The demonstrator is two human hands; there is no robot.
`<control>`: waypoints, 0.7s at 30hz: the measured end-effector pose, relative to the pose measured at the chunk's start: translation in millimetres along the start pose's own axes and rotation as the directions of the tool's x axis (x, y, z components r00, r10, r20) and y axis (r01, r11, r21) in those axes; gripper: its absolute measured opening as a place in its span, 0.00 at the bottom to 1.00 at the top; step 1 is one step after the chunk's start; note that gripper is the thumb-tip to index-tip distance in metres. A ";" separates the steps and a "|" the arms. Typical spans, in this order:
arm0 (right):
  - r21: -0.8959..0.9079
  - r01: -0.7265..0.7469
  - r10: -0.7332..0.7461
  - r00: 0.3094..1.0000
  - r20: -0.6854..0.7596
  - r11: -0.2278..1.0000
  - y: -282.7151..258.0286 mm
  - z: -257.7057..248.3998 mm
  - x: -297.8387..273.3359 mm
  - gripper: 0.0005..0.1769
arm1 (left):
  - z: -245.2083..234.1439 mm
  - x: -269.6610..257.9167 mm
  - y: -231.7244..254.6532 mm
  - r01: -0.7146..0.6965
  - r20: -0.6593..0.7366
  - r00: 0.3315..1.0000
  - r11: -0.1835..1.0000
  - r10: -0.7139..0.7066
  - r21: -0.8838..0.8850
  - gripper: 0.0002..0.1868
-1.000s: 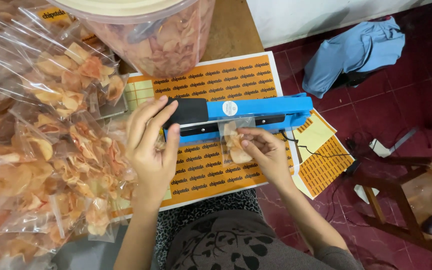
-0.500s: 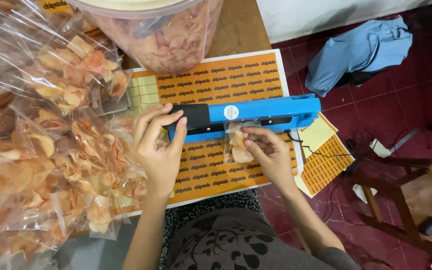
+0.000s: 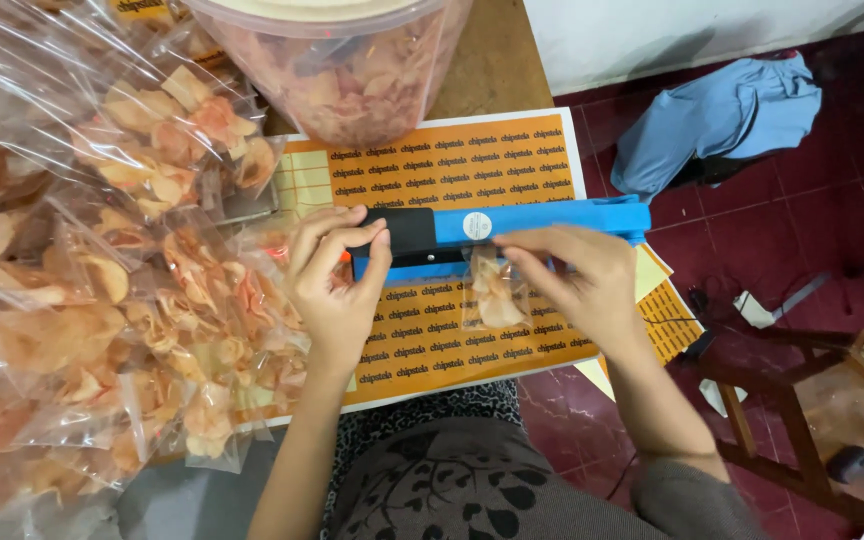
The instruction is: Using a manual impulse heat sealer to close small plastic bags filled with snack chips.
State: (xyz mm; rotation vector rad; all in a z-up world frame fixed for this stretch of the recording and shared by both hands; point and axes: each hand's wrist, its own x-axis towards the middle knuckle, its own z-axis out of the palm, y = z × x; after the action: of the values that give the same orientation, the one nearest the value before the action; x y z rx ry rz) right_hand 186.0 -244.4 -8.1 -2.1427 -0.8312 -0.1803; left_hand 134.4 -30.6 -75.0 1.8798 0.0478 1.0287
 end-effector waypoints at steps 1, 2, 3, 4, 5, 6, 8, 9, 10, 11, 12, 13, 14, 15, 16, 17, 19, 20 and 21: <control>0.002 0.004 -0.004 1.000 0.000 1.000 0.2 5.1 9.1 0.06 | -0.5 0.7 0.3 -0.002 -0.003 1.000 1.000 0.002 0.003 0.05; -0.007 0.129 -0.129 0.992 0.002 0.992 0.5 9.8 18.5 0.07 | -0.5 1.6 0.8 -0.003 -0.005 1.000 1.000 0.003 -0.003 0.05; -0.017 0.251 -0.251 0.968 0.005 0.968 0.7 14.5 28.3 0.08 | -0.5 2.8 1.2 -0.003 -0.007 1.000 1.000 0.003 -0.009 0.05; -0.016 0.258 -0.258 0.966 0.006 0.966 -6.9 15.8 38.0 0.08 | -1.0 3.0 -0.1 -0.007 -0.014 1.000 1.000 0.007 -0.008 0.05; -0.001 0.295 -0.294 0.953 0.077 0.955 -14.7 17.2 47.8 0.09 | -1.6 3.4 -1.4 -0.020 -0.001 1.000 1.000 0.020 0.009 0.05; 0.017 0.330 -0.329 0.933 0.147 0.944 -22.8 18.8 57.6 0.10 | -2.4 3.8 -2.7 -0.032 0.013 0.999 0.999 0.031 0.028 0.04; 0.029 0.342 -0.340 0.915 0.219 0.939 -18.3 25.6 63.5 0.12 | -0.2 2.9 -9.2 -0.041 0.004 0.999 0.999 0.041 -0.007 0.04; 0.039 0.346 -0.342 0.894 0.288 0.937 -16.1 29.6 66.4 0.14 | 0.7 2.3 -12.8 -0.048 0.002 0.999 0.998 0.048 -0.045 0.05; 0.043 0.351 -0.348 0.891 0.291 0.935 -15.6 32.2 67.9 0.14 | 0.2 4.8 -10.2 -0.048 -0.004 0.999 0.998 0.048 -0.040 0.05; 0.054 0.358 -0.357 0.885 0.299 0.932 -15.0 35.2 69.4 0.14 | -0.2 7.4 -8.1 -0.047 0.003 0.999 0.993 0.047 -0.106 0.04; 0.066 0.362 -0.364 0.878 0.309 0.930 -14.2 38.0 70.3 0.15 | -0.5 9.1 -5.7 -0.042 0.011 0.999 0.984 0.045 -0.172 0.03; 0.070 0.365 -0.368 0.875 0.314 0.928 -12.2 40.3 72.0 0.15 | 0.2 8.3 -9.3 -0.040 0.006 0.999 0.985 0.042 -0.168 0.03; 0.094 0.348 -0.360 0.879 0.313 0.933 -9.9 42.6 73.0 0.14 | 1.1 6.5 -12.9 -0.042 -0.002 0.999 0.985 0.042 -0.166 0.03; 0.119 0.330 -0.351 0.883 0.312 0.936 -7.4 45.1 73.9 0.13 | 2.1 4.5 -16.9 -0.043 -0.011 0.999 0.985 0.042 -0.165 0.03; 0.123 0.331 -0.352 0.879 0.320 0.936 -5.7 46.4 74.0 0.13 | 2.8 3.8 -19.0 -0.037 -0.016 0.999 0.986 0.035 -0.162 0.03; 0.144 0.317 -0.347 0.880 0.323 0.937 -3.7 47.8 74.0 0.13 | 3.7 3.0 -21.3 -0.039 -0.022 0.999 0.983 0.036 -0.182 0.04; 0.171 0.299 -0.341 0.878 0.335 0.939 -0.1 50.0 73.0 0.12 | 3.8 1.9 -23.0 -0.032 -0.030 0.999 0.980 0.026 -0.197 0.05; 0.130 0.318 -0.343 0.875 0.341 0.939 1.7 50.9 72.8 0.13 | 3.4 2.7 -23.0 -0.031 -0.037 0.999 0.980 0.024 -0.196 0.04; 0.089 0.336 -0.345 0.872 0.347 0.938 3.6 51.4 72.4 0.14 | 3.4 3.4 -22.7 -0.030 -0.043 0.999 0.981 0.022 -0.194 0.04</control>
State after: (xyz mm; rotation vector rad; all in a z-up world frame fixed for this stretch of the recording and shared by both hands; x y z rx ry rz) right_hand 236.7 -171.9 -16.2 -2.0165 -1.4198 0.0473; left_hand 147.2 -19.4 -90.6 1.6860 -0.0524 1.0510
